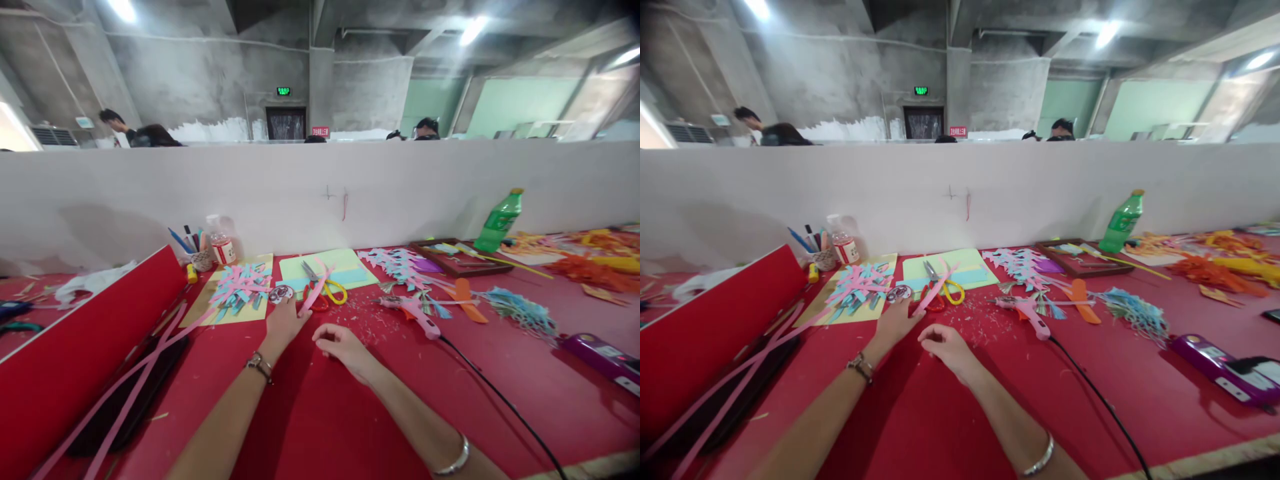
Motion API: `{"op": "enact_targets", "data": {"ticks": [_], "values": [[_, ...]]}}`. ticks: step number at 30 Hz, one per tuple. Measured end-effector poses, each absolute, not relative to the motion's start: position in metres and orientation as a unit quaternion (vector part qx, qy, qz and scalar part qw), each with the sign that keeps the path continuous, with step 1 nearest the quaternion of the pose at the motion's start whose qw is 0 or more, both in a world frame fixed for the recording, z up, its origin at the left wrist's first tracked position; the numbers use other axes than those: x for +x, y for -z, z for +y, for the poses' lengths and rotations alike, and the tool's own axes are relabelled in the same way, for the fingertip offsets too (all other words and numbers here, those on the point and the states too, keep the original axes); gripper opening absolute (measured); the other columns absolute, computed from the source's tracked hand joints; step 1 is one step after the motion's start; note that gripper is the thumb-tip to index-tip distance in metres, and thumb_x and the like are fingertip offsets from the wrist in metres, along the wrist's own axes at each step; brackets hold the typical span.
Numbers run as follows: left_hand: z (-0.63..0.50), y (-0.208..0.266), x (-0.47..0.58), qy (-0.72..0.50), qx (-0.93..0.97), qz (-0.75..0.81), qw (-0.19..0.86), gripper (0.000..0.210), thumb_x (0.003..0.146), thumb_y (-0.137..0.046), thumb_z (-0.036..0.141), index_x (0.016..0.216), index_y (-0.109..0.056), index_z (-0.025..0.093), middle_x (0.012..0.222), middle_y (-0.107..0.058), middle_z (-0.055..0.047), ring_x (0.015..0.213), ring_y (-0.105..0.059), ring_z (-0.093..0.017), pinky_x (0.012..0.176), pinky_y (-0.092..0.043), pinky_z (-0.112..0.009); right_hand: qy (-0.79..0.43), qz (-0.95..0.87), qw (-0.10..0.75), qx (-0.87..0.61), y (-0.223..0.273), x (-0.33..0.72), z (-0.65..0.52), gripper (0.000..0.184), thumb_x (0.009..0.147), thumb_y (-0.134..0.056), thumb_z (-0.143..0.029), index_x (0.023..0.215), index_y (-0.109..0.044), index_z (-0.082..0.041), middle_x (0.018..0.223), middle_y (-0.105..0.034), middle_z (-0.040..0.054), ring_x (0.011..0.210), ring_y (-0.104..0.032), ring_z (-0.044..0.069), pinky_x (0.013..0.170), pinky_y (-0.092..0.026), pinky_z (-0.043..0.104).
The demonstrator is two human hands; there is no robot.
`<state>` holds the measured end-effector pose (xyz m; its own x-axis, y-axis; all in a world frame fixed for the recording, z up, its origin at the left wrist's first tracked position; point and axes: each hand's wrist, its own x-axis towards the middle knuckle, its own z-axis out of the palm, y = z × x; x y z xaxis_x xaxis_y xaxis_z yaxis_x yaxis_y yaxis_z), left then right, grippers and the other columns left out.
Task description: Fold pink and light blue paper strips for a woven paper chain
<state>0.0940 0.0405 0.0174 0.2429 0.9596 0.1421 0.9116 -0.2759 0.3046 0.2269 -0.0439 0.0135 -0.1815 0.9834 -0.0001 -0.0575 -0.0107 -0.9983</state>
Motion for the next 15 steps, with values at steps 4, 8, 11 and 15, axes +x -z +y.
{"op": "enact_targets", "data": {"ticks": [4,8,11,15], "values": [[0.048,-0.008,0.109,-0.159,0.768,0.613,0.094,0.032,0.076,-0.042,0.040,0.098,-0.050,0.018,0.104,-0.052,-0.009,0.089,-0.052,-0.020,0.069,-0.039,-0.028,-0.563,-0.514,0.466,-0.449,-0.012,0.228,-0.042,0.008,0.064,-0.049,-0.017,0.071,-0.054,-0.016,0.055,-0.043,-0.0055,0.048,-0.037,0.005,0.046,-0.025,0.018],[0.050,-0.007,0.103,-0.162,0.765,0.610,0.124,0.023,0.076,-0.041,0.037,0.082,-0.055,0.019,0.081,-0.059,-0.005,0.076,-0.055,-0.017,0.060,-0.037,-0.024,-0.567,-0.515,0.468,-0.442,-0.012,0.227,-0.042,0.010,0.064,-0.048,-0.016,0.071,-0.054,-0.017,0.055,-0.043,-0.0055,0.049,-0.038,0.005,0.048,-0.027,0.018],[0.051,-0.009,0.092,-0.173,0.770,0.597,0.145,0.023,0.072,-0.047,0.039,0.075,-0.056,0.018,0.073,-0.059,-0.003,0.069,-0.055,-0.016,0.055,-0.035,-0.022,-0.574,-0.513,0.464,-0.438,-0.012,0.228,-0.042,0.010,0.064,-0.048,-0.016,0.071,-0.054,-0.017,0.055,-0.043,-0.0056,0.048,-0.038,0.005,0.047,-0.026,0.018],[0.047,-0.012,0.075,-0.205,0.776,0.573,0.164,0.030,0.068,-0.049,0.044,0.071,-0.058,0.016,0.065,-0.057,-0.001,0.061,-0.052,-0.013,0.051,-0.032,-0.020,-0.581,-0.510,0.459,-0.437,-0.013,0.228,-0.042,0.008,0.064,-0.049,-0.016,0.071,-0.053,-0.017,0.056,-0.044,-0.0053,0.048,-0.038,0.005,0.047,-0.026,0.018]]}}
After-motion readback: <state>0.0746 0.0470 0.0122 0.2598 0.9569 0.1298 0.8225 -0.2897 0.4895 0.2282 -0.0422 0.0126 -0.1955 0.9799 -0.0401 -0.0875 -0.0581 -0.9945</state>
